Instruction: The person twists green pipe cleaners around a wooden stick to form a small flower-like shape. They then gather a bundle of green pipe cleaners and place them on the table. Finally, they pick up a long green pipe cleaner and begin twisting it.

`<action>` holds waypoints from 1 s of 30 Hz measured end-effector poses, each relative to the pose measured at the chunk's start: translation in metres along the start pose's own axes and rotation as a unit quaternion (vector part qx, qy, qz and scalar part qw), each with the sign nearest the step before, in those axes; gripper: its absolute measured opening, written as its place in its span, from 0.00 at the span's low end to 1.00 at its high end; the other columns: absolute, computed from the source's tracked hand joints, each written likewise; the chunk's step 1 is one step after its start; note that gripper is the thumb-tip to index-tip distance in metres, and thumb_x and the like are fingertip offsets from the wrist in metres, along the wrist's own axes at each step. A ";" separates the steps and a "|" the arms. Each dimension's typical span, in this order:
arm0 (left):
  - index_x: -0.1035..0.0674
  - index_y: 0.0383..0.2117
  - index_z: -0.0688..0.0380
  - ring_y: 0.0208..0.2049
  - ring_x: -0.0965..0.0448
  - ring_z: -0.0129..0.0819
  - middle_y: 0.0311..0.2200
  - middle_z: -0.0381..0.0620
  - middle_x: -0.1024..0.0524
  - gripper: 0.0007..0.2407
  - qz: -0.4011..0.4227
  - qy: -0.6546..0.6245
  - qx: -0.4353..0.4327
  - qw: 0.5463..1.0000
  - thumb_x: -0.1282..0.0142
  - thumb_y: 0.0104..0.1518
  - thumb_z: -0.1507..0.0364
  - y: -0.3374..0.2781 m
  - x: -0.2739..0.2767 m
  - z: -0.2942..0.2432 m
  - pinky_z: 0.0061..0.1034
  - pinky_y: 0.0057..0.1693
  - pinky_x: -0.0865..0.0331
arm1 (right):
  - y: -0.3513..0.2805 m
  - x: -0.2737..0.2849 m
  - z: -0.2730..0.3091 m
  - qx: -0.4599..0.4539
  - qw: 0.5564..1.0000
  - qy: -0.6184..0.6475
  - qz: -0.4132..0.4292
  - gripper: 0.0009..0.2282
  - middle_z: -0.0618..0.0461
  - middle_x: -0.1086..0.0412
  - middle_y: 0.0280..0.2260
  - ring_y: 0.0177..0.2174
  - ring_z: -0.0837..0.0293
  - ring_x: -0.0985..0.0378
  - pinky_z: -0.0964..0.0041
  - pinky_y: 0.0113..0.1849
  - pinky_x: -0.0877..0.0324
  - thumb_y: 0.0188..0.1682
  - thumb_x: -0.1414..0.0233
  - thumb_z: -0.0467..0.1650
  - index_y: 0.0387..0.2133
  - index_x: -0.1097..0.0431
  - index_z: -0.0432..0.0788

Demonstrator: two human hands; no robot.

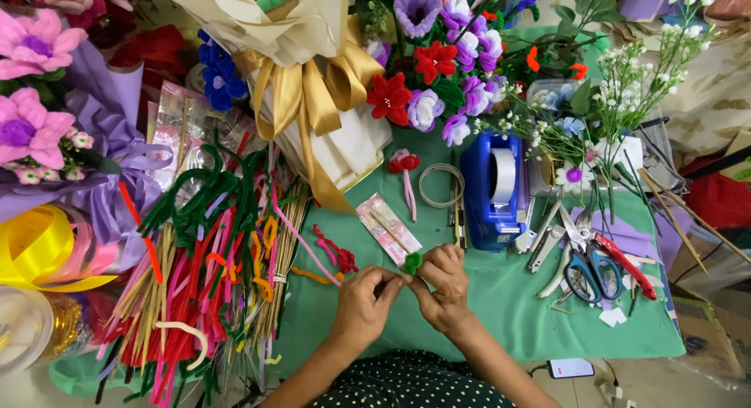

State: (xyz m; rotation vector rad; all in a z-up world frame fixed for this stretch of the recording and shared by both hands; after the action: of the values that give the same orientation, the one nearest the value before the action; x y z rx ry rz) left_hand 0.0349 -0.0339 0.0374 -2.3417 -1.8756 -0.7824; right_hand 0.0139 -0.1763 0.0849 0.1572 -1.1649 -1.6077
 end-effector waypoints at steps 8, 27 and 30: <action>0.19 0.29 0.58 0.22 0.29 0.27 0.20 0.41 0.25 0.05 0.057 -0.237 0.118 0.963 0.44 0.62 0.73 -0.005 -0.020 0.042 0.24 0.31 0.34 | -0.031 -0.026 -0.054 -0.259 0.905 0.334 0.054 0.07 0.57 0.38 0.27 0.33 0.58 0.35 0.62 0.37 0.40 0.42 0.39 0.29 0.19 0.29 0.41; 0.18 0.34 0.62 0.29 0.27 0.27 0.28 0.42 0.26 0.08 0.038 -0.638 0.310 0.704 0.38 0.58 0.69 -0.022 -0.074 0.062 0.17 0.35 0.29 | -0.049 -0.043 -0.061 -0.355 0.784 0.498 -0.106 0.01 0.54 0.31 0.30 0.34 0.58 0.30 0.65 0.36 0.34 0.41 0.41 0.24 0.24 0.22 0.38; 0.18 0.30 0.60 0.27 0.25 0.29 0.25 0.44 0.24 0.07 0.024 -0.585 0.289 0.758 0.40 0.60 0.70 -0.021 -0.064 0.055 0.20 0.37 0.27 | -0.053 -0.044 -0.068 -0.339 0.802 0.479 -0.112 0.05 0.50 0.30 0.32 0.35 0.57 0.28 0.66 0.37 0.32 0.40 0.39 0.25 0.27 0.21 0.35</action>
State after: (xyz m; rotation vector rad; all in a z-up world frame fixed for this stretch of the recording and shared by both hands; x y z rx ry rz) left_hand 0.0264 -0.0675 -0.0424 -2.4695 -1.7802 1.4437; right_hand 0.0380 -0.1847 -0.0086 0.5718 0.2395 -1.7012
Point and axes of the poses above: each hand's wrist, its own y-axis towards the middle knuckle, its own x-axis out of the back of the hand, z = x × y, the point moved 7 cm from there along y, towards the middle knuckle
